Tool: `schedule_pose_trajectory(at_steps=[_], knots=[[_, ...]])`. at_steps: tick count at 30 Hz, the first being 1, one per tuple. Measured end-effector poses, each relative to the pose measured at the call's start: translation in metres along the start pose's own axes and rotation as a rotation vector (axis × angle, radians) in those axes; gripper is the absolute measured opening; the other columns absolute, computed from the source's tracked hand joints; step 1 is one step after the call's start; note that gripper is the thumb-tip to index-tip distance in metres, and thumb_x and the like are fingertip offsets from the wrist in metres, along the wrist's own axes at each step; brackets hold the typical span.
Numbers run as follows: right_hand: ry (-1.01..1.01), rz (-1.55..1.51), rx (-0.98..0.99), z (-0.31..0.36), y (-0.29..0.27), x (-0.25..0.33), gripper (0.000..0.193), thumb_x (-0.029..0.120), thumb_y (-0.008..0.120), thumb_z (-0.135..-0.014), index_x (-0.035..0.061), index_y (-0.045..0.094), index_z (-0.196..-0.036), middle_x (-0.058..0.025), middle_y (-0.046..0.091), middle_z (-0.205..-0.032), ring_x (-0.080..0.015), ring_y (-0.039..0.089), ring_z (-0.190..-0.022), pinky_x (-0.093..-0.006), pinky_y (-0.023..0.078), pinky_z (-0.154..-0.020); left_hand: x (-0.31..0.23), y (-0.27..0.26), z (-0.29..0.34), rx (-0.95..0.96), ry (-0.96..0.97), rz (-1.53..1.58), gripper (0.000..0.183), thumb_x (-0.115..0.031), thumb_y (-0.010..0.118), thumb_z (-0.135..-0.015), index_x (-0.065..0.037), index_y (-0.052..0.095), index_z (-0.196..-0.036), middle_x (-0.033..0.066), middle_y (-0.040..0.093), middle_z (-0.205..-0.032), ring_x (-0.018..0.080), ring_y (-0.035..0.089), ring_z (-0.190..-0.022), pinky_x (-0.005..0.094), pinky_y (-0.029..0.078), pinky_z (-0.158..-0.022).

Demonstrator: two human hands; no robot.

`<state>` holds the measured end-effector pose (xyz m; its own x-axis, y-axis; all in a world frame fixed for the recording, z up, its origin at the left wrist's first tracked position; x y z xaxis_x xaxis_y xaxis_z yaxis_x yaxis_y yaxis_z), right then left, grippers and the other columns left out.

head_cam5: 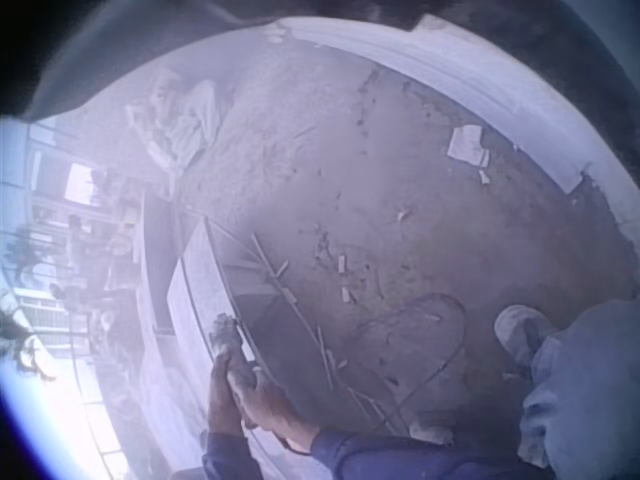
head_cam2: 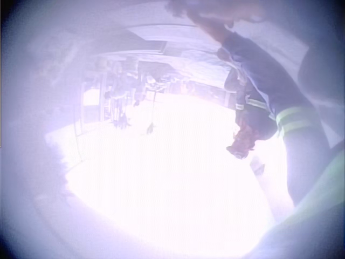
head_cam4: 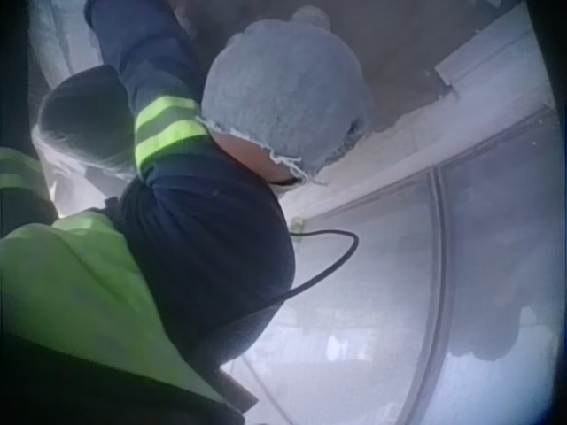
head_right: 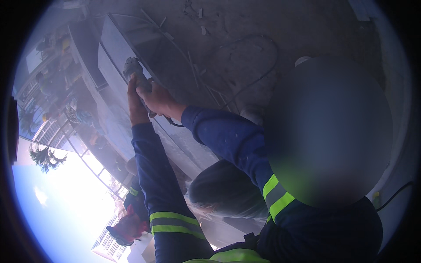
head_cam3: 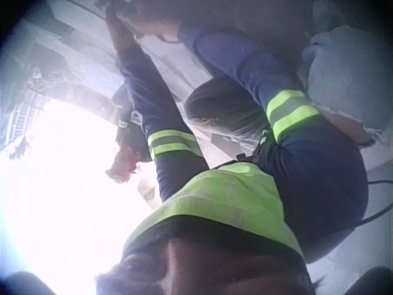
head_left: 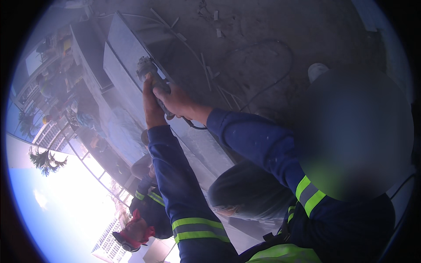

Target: The person uses an angle grinder to smooth the surface of a large rectangular slab. They move the tool along the slab's surface, generating dust, while another worker performs similar work nearby.

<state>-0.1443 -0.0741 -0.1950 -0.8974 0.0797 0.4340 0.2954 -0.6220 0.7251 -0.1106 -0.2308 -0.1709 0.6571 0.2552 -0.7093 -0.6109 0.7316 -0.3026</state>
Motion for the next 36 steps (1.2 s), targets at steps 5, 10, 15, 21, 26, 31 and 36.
schedule_pose_trajectory(at_steps=[5, 10, 15, 21, 26, 31, 36], knots=[[0.016, 0.038, 0.029, 0.008, -0.003, 0.007, 0.068, 0.05, 0.061, -0.114, -0.0069, 0.054, -0.151, -0.0212, 0.076, -0.105, -0.0245, 0.076, -0.066, -0.0349, 0.057, -0.045, -0.002, -0.001, 0.002, 0.05, -0.056, 0.043, 0.061, -0.054, 0.069, -0.109, -0.004, 0.062, -0.145, 0.013, 0.073, -0.112, 0.0251, 0.075, -0.095, 0.0394, 0.063, -0.084], [0.013, 0.034, 0.027, 0.008, -0.002, 0.003, 0.069, 0.052, 0.058, -0.115, -0.0071, 0.053, -0.15, -0.0223, 0.076, -0.104, -0.0242, 0.075, -0.063, -0.035, 0.056, -0.045, -0.001, -0.001, 0.005, 0.031, -0.017, 0.018, 0.06, -0.053, 0.07, -0.11, -0.005, 0.063, -0.145, 0.0114, 0.072, -0.115, 0.0233, 0.074, -0.099, 0.0404, 0.062, -0.085], [0.017, 0.021, 0.033, 0.002, 0.001, -0.006, 0.066, 0.054, 0.057, -0.115, -0.0073, 0.056, -0.141, -0.0188, 0.072, -0.096, -0.0213, 0.07, -0.059, -0.0344, 0.051, -0.043, 0.001, 0.005, 0.007, -0.037, 0.027, -0.005, 0.061, -0.061, 0.072, -0.106, -0.003, 0.07, -0.126, 0.0112, 0.074, -0.102, 0.0238, 0.073, -0.087, 0.0392, 0.061, -0.081], [0.014, 0.023, -0.019, 0.004, 0.004, -0.007, 0.057, 0.054, 0.056, -0.117, -0.0017, 0.061, -0.13, -0.0092, 0.066, -0.083, -0.0142, 0.058, -0.05, -0.0327, 0.042, -0.039, -0.005, 0.013, 0.014, -0.036, 0.037, -0.006, 0.059, -0.059, 0.073, -0.105, -0.005, 0.07, -0.128, 0.0105, 0.073, -0.102, 0.0232, 0.073, -0.087, 0.0393, 0.061, -0.08], [0.004, 0.004, -0.005, 0.0, 0.004, -0.01, 0.056, 0.053, 0.055, -0.117, -0.0006, 0.063, -0.13, -0.0079, 0.066, -0.08, -0.0132, 0.056, -0.048, -0.0326, 0.04, -0.038, -0.007, 0.012, 0.018, -0.017, -0.017, 0.011, 0.055, -0.052, 0.069, -0.11, -0.005, 0.066, -0.137, 0.0106, 0.072, -0.106, 0.024, 0.074, -0.09, 0.0385, 0.061, -0.081], [0.01, -0.032, 0.104, -0.009, -0.002, -0.008, 0.065, 0.054, 0.062, -0.113, -0.0068, 0.059, -0.136, -0.015, 0.071, -0.089, -0.0191, 0.064, -0.052, -0.0358, 0.046, -0.04, -0.008, 0.01, 0.013, -0.038, -0.079, 0.008, 0.054, -0.053, 0.07, -0.11, -0.005, 0.067, -0.134, 0.0114, 0.072, -0.104, 0.025, 0.074, -0.089, 0.0394, 0.061, -0.08], [0.004, -0.023, 0.044, -0.001, 0.002, -0.006, 0.058, 0.055, 0.054, -0.117, -0.0009, 0.063, -0.129, -0.0081, 0.066, -0.078, -0.0141, 0.056, -0.048, -0.0327, 0.04, -0.039, -0.006, 0.013, 0.015, -0.06, -0.055, 0.025, 0.057, -0.053, 0.07, -0.11, -0.005, 0.067, -0.139, 0.0111, 0.072, -0.106, 0.0245, 0.073, -0.093, 0.0402, 0.06, -0.083]])
Point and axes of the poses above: each hand's wrist, its own z-axis away from the middle knuckle, its own y-axis out of the palm, x = y × z, the point moved 1 cm from there along -z, towards the middle knuckle
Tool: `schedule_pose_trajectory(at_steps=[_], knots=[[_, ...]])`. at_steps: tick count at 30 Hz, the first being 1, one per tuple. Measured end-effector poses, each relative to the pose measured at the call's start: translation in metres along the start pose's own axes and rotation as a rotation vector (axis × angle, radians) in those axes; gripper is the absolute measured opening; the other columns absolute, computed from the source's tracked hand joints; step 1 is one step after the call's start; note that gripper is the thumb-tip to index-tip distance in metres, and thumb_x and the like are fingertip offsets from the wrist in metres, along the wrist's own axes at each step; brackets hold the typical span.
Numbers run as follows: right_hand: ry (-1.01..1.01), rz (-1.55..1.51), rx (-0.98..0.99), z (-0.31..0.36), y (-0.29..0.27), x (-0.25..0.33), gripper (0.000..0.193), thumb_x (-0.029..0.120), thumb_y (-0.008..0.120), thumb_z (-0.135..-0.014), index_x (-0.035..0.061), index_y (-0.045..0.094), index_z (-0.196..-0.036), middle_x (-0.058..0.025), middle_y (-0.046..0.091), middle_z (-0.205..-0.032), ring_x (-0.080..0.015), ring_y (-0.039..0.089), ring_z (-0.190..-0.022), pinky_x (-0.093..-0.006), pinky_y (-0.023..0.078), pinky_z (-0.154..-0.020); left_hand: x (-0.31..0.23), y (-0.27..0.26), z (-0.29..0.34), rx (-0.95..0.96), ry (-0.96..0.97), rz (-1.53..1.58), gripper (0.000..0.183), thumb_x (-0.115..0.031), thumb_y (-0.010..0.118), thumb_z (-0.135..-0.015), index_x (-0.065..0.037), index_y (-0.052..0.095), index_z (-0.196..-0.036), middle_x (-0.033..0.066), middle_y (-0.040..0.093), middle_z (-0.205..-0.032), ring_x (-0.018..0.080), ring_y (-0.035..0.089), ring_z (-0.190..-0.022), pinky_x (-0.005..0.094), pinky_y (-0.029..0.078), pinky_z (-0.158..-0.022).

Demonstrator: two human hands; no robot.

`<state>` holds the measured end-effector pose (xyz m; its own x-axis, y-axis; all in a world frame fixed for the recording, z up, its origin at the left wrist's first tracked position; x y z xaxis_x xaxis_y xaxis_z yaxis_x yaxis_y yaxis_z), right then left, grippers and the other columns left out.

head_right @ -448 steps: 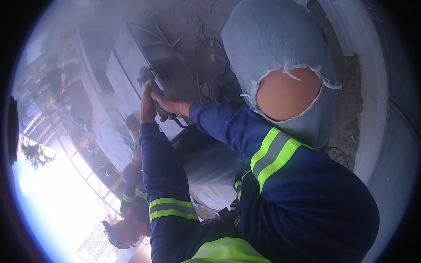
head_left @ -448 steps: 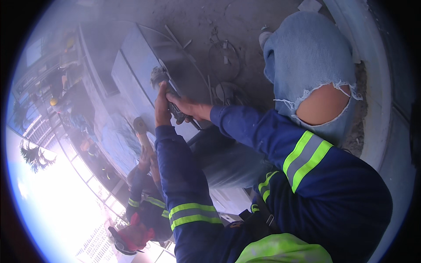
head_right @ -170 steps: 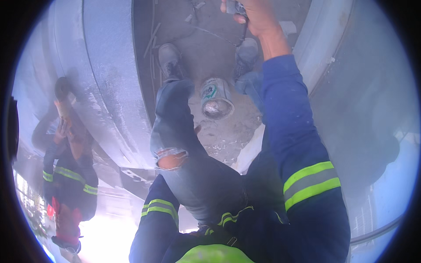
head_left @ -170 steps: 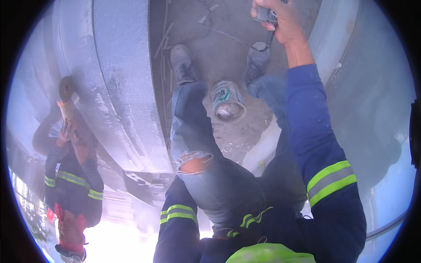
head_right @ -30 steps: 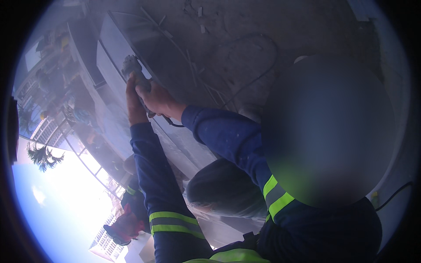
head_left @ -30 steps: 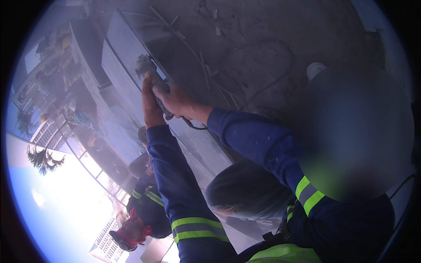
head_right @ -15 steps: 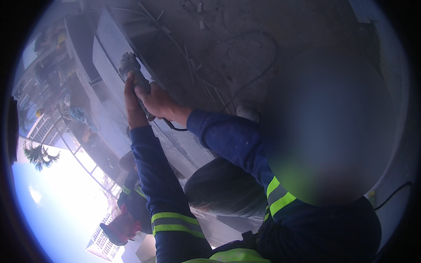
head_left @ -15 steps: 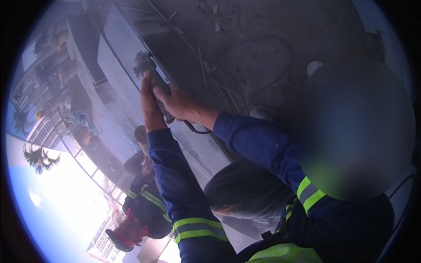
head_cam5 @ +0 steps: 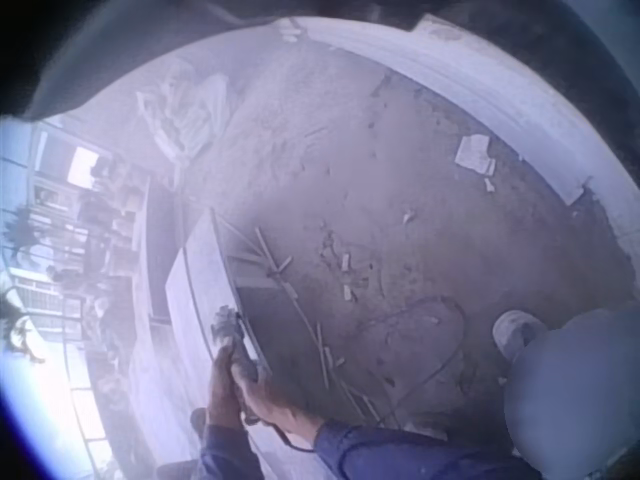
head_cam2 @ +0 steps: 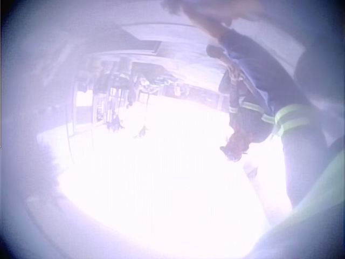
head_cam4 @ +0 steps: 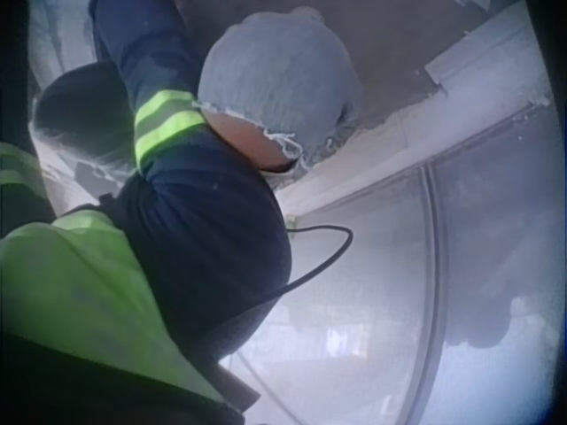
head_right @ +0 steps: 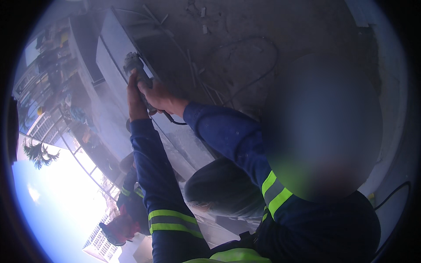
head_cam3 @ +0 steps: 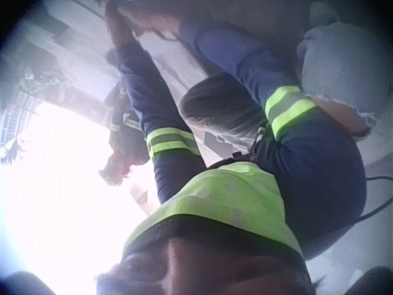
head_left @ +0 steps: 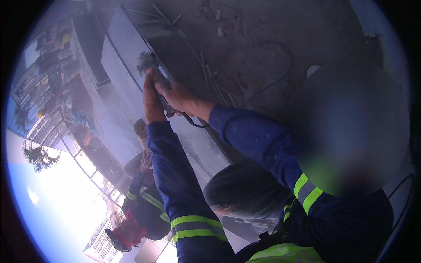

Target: The person uses an angle grinder to smooth the surface of a large rectangular slab. They move the tool along the slab's surface, generating dust, while another worker performs similar work nearby.

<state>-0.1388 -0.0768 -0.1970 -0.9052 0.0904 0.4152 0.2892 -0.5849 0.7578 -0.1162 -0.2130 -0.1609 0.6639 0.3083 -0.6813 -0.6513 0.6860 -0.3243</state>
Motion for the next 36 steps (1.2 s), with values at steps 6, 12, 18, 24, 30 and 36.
schedule_pose_trajectory(at_steps=[6, 12, 18, 24, 30, 36], knots=[[0.039, 0.044, 0.0, 0.002, -0.003, 0.0, 0.064, 0.056, 0.055, -0.115, -0.0052, 0.06, -0.131, -0.0113, 0.067, -0.084, -0.0165, 0.059, -0.052, -0.0342, 0.044, -0.042, 0.0, 0.002, 0.0, -0.008, 0.064, -0.033, 0.057, -0.052, 0.069, -0.111, -0.004, 0.067, -0.141, 0.011, 0.072, -0.11, 0.0248, 0.073, -0.094, 0.0406, 0.06, -0.085], [0.017, 0.053, 0.014, 0.001, -0.004, -0.004, 0.068, 0.057, 0.058, -0.114, -0.0079, 0.058, -0.134, -0.0137, 0.069, -0.088, -0.0182, 0.063, -0.054, -0.0358, 0.047, -0.042, 0.001, 0.0, 0.0, 0.001, 0.074, -0.003, 0.057, -0.052, 0.07, -0.111, -0.002, 0.067, -0.14, 0.0117, 0.073, -0.109, 0.0244, 0.073, -0.093, 0.0399, 0.06, -0.083], [-0.004, 0.044, 0.007, 0.0, -0.002, -0.002, 0.054, 0.053, 0.056, -0.117, 0.0013, 0.062, -0.13, -0.0072, 0.065, -0.082, -0.0137, 0.056, -0.049, -0.0316, 0.041, -0.039, 0.0, 0.0, 0.001, 0.017, 0.02, 0.011, 0.058, -0.055, 0.07, -0.11, -0.003, 0.067, -0.136, 0.012, 0.072, -0.104, 0.0248, 0.073, -0.088, 0.0399, 0.061, -0.081], [0.018, 0.038, 0.1, 0.0, -0.005, 0.004, 0.054, 0.052, 0.052, -0.118, 0.0013, 0.063, -0.133, -0.0078, 0.068, -0.086, -0.0157, 0.066, -0.054, -0.0307, 0.043, -0.039, -0.002, 0.001, 0.011, 0.001, -0.014, -0.031, 0.062, -0.057, 0.069, -0.11, -0.002, 0.067, -0.137, 0.0133, 0.072, -0.106, 0.0262, 0.073, -0.093, 0.0415, 0.06, -0.083], [0.01, 0.044, 0.083, 0.0, -0.006, 0.003, 0.056, 0.053, 0.052, -0.117, 0.0015, 0.063, -0.135, -0.0071, 0.068, -0.088, -0.0157, 0.068, -0.056, -0.0303, 0.044, -0.039, -0.001, 0.002, 0.003, -0.023, 0.035, -0.064, 0.069, -0.062, 0.07, -0.107, -0.003, 0.065, -0.142, 0.016, 0.072, -0.111, 0.0282, 0.073, -0.093, 0.0435, 0.062, -0.081], [0.024, 0.044, 0.052, 0.002, -0.005, 0.001, 0.055, 0.053, 0.053, -0.117, 0.002, 0.063, -0.135, -0.0067, 0.068, -0.088, -0.015, 0.067, -0.057, -0.0298, 0.043, -0.04, 0.006, -0.007, -0.004, -0.017, 0.032, -0.051, 0.069, -0.062, 0.07, -0.106, -0.002, 0.065, -0.139, 0.0164, 0.072, -0.11, 0.0277, 0.074, -0.092, 0.0441, 0.062, -0.081]])
Point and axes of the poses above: each hand's wrist, its own z-axis away from the middle knuckle, its own y-axis out of the palm, x = y × z, the point moved 1 cm from there along -z, towards the middle knuckle
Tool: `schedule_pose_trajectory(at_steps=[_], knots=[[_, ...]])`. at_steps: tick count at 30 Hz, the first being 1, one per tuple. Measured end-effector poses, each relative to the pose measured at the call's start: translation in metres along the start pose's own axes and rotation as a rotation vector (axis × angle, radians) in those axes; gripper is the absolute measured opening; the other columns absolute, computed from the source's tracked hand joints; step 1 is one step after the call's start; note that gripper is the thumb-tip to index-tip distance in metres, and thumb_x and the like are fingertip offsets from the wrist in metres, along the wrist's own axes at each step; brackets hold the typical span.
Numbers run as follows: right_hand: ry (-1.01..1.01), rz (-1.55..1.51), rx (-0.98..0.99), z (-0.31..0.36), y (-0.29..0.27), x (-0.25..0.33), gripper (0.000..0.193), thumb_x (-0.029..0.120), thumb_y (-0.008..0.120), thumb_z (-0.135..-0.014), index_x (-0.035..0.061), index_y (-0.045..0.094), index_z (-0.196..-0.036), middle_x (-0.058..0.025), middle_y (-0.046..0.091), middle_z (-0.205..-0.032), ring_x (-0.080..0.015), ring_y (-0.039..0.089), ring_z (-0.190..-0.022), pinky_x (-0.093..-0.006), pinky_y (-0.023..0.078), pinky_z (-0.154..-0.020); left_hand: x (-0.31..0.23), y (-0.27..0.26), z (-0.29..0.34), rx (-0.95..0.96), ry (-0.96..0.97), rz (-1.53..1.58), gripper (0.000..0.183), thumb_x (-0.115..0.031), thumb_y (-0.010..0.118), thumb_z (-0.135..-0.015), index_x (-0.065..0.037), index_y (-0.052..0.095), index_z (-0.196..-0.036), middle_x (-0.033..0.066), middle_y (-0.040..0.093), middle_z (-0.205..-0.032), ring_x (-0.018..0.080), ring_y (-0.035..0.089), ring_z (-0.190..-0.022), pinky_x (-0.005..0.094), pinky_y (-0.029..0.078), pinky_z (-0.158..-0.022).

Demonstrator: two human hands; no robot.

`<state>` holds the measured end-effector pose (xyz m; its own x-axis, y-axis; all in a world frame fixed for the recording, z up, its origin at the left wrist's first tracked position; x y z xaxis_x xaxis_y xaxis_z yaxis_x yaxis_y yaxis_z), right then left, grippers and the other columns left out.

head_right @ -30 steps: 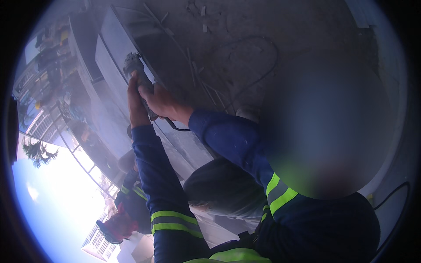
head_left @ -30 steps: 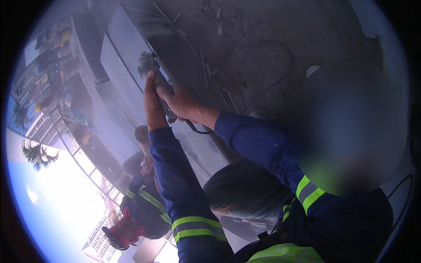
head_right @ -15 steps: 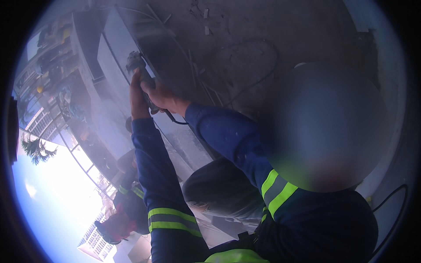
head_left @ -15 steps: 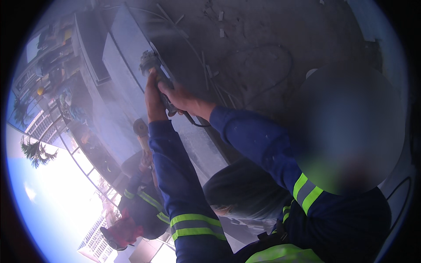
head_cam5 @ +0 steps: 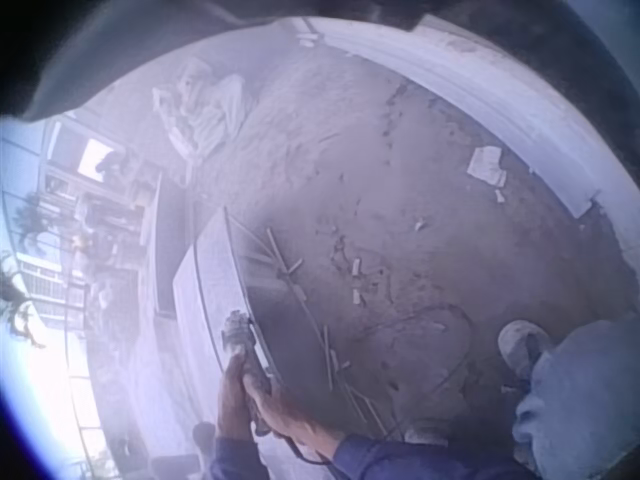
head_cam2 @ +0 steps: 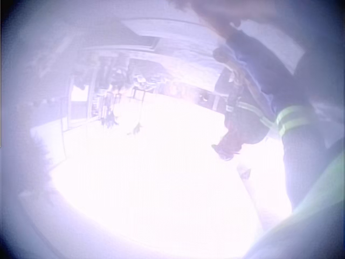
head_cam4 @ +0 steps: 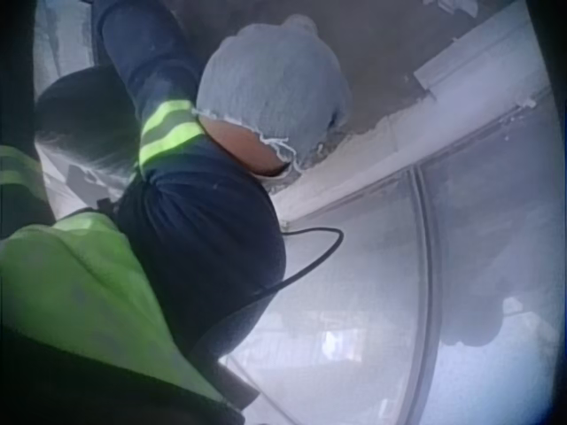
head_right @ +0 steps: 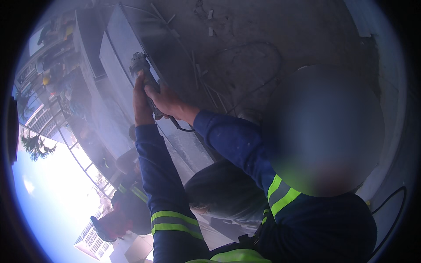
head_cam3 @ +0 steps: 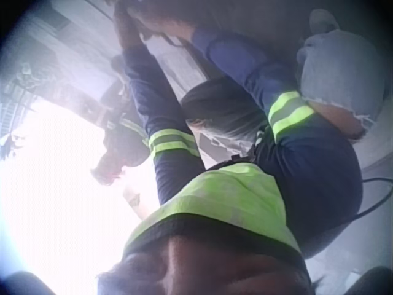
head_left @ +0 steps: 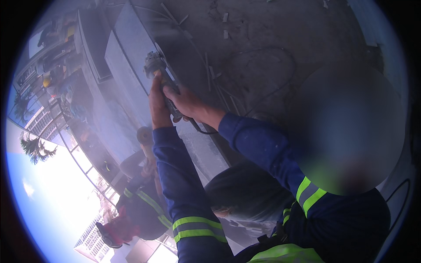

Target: The person uses an angle grinder to smooth the surface of a large rectangular slab. They move the tool along the slab's surface, generating dust, while another worker performs similar work nearby.

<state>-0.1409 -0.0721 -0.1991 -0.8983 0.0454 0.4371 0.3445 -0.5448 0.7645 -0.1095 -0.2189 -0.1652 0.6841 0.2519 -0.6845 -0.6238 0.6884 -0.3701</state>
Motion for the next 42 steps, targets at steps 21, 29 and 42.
schedule_pose_trajectory(at_steps=[21, 29, 42], knots=[[0.005, 0.004, 0.038, 0.011, -0.002, 0.013, 0.055, 0.054, 0.052, -0.118, 0.0014, 0.064, -0.128, -0.0082, 0.071, -0.088, -0.0171, 0.071, -0.057, -0.0289, 0.046, -0.04, -0.009, 0.012, 0.015, -0.035, -0.019, 0.032, 0.062, -0.053, 0.068, -0.111, 0.002, 0.069, -0.139, 0.0137, 0.074, -0.113, 0.0247, 0.074, -0.099, 0.0398, 0.059, -0.087], [0.027, 0.016, 0.051, 0.003, -0.002, 0.004, 0.057, 0.056, 0.051, -0.118, 0.0019, 0.065, -0.129, -0.0086, 0.071, -0.088, -0.019, 0.076, -0.061, -0.0286, 0.045, -0.039, -0.005, 0.008, 0.014, 0.055, -0.017, 0.089, 0.06, -0.052, 0.068, -0.112, 0.002, 0.068, -0.14, 0.0129, 0.073, -0.113, 0.0239, 0.073, -0.097, 0.0402, 0.06, -0.086], [0.004, -0.035, 0.052, 0.012, -0.002, 0.011, 0.055, 0.054, 0.052, -0.118, 0.0004, 0.064, -0.128, -0.009, 0.07, -0.087, -0.0192, 0.072, -0.057, -0.0289, 0.046, -0.037, -0.006, 0.01, 0.013, 0.001, -0.015, 0.082, 0.062, -0.052, 0.07, -0.111, 0.004, 0.069, -0.139, 0.0144, 0.074, -0.108, 0.0255, 0.075, -0.093, 0.041, 0.061, -0.083]])
Point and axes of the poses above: each hand's wrist, its own z-axis away from the middle knuckle, its own y-axis out of the palm, x = y × z, the point moved 1 cm from there along -z, towards the middle knuckle
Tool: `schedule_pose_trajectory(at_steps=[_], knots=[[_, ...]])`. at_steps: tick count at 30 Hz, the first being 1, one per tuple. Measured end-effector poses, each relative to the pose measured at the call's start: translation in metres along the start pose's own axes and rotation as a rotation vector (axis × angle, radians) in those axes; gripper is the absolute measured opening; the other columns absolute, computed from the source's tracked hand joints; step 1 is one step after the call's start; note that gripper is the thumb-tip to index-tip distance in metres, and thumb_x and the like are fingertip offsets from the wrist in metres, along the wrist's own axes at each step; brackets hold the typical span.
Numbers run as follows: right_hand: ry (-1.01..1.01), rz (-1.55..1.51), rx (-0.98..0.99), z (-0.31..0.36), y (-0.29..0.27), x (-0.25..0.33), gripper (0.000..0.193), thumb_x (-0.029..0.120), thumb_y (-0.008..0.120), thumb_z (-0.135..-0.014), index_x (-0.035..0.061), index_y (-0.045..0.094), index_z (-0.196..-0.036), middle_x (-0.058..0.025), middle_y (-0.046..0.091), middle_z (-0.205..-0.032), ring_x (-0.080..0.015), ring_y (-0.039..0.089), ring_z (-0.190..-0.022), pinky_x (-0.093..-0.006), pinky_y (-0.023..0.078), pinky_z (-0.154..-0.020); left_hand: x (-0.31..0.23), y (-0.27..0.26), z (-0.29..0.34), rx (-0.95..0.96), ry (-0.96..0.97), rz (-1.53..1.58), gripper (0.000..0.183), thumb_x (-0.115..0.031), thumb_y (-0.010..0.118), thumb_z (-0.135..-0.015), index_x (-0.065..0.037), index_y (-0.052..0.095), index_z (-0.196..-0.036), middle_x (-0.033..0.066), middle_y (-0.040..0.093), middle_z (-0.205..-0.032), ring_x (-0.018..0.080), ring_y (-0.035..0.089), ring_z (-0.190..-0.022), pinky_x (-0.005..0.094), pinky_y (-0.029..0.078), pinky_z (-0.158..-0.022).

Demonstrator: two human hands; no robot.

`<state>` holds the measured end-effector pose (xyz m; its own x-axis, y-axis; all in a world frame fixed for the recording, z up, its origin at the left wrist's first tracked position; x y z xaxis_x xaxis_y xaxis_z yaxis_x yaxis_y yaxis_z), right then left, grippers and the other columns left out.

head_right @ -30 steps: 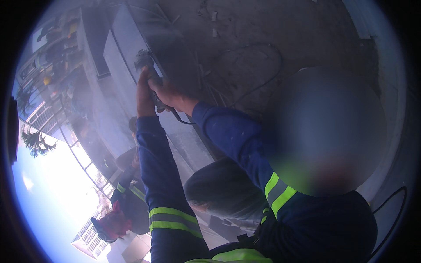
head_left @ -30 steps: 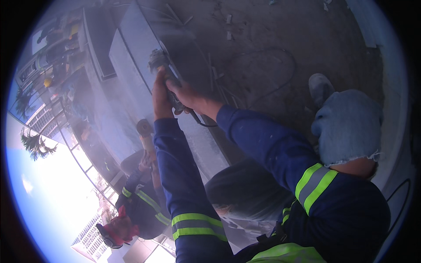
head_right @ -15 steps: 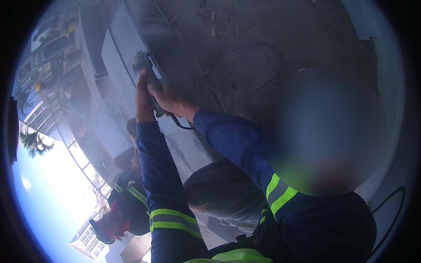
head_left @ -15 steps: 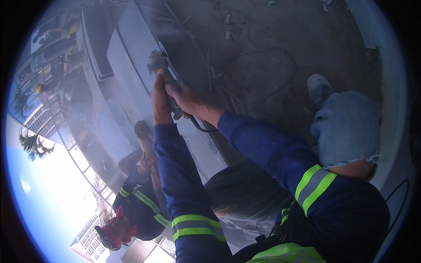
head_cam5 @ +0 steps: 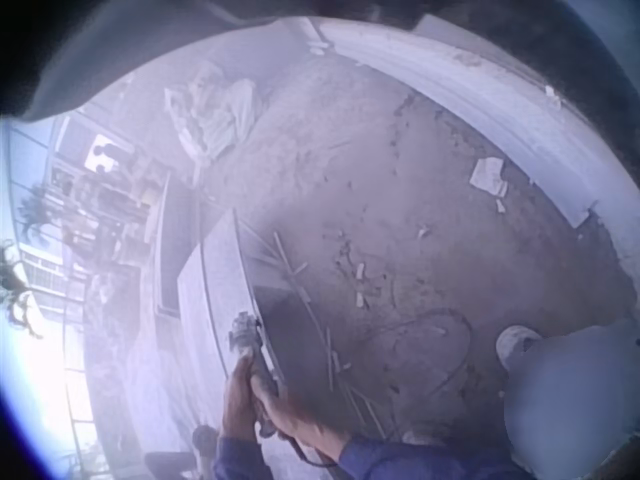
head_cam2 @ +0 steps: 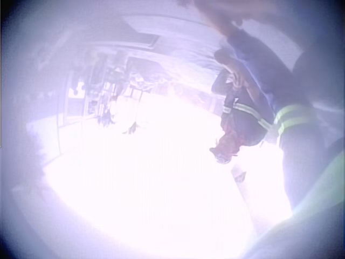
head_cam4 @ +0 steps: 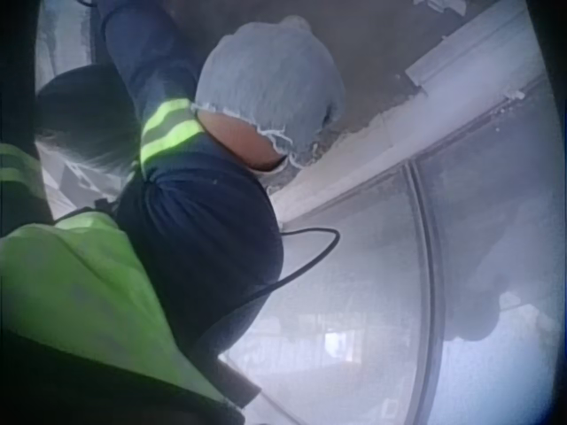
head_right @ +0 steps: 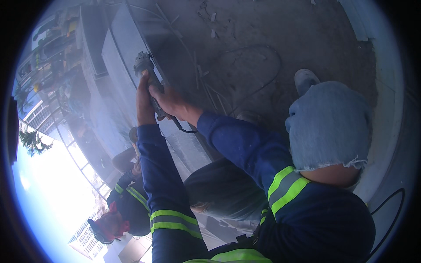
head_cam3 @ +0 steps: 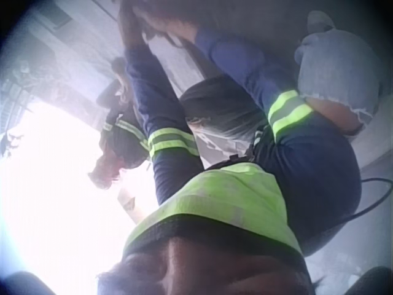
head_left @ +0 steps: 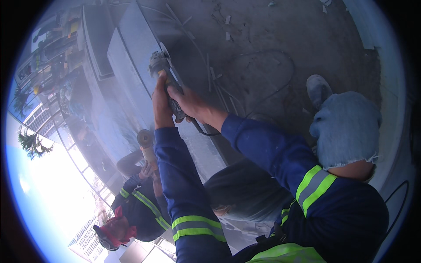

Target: The person uses an angle grinder to smooth the surface of a large rectangular slab. They move the tool along the slab's surface, generating dust, while another worker performs similar work nearby.

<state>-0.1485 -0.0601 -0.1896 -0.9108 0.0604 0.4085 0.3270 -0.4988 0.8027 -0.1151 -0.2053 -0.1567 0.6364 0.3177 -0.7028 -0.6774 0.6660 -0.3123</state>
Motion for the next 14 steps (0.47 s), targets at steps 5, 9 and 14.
schedule_pose_trajectory(at_steps=[5, 9, 14], knots=[[-0.019, -0.022, -0.033, -0.003, 0.002, -0.005, 0.054, 0.05, 0.055, -0.117, -0.0035, 0.063, -0.125, -0.0101, 0.067, -0.081, -0.0192, 0.064, -0.048, -0.0315, 0.047, -0.036, 0.002, -0.004, -0.004, 0.039, -0.015, 0.016, 0.06, -0.049, 0.069, -0.112, 0.004, 0.068, -0.14, 0.0145, 0.075, -0.111, 0.0258, 0.076, -0.096, 0.0411, 0.062, -0.085], [-0.005, 0.024, 0.01, -0.008, 0.0, -0.008, 0.059, 0.059, 0.051, -0.118, 0.0038, 0.063, -0.133, -0.0068, 0.072, -0.088, -0.0181, 0.075, -0.06, -0.0282, 0.045, -0.038, 0.005, -0.003, -0.005, 0.083, 0.011, 0.082, 0.058, -0.047, 0.068, -0.113, 0.003, 0.067, -0.141, 0.0143, 0.075, -0.113, 0.0263, 0.076, -0.098, 0.0414, 0.062, -0.087], [0.02, 0.012, 0.04, -0.009, -0.002, -0.007, 0.06, 0.061, 0.053, -0.117, 0.0055, 0.063, -0.137, -0.0081, 0.074, -0.091, -0.0198, 0.077, -0.063, -0.0289, 0.045, -0.039, 0.002, -0.002, -0.006, 0.042, -0.003, 0.077, 0.061, -0.048, 0.07, -0.112, 0.003, 0.066, -0.144, 0.015, 0.076, -0.115, 0.0278, 0.076, -0.1, 0.0434, 0.062, -0.089]])
Point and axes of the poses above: each hand's wrist, its own z-axis away from the middle knuckle, its own y-axis out of the palm, x = y × z, the point moved 1 cm from there along -z, towards the middle knuckle
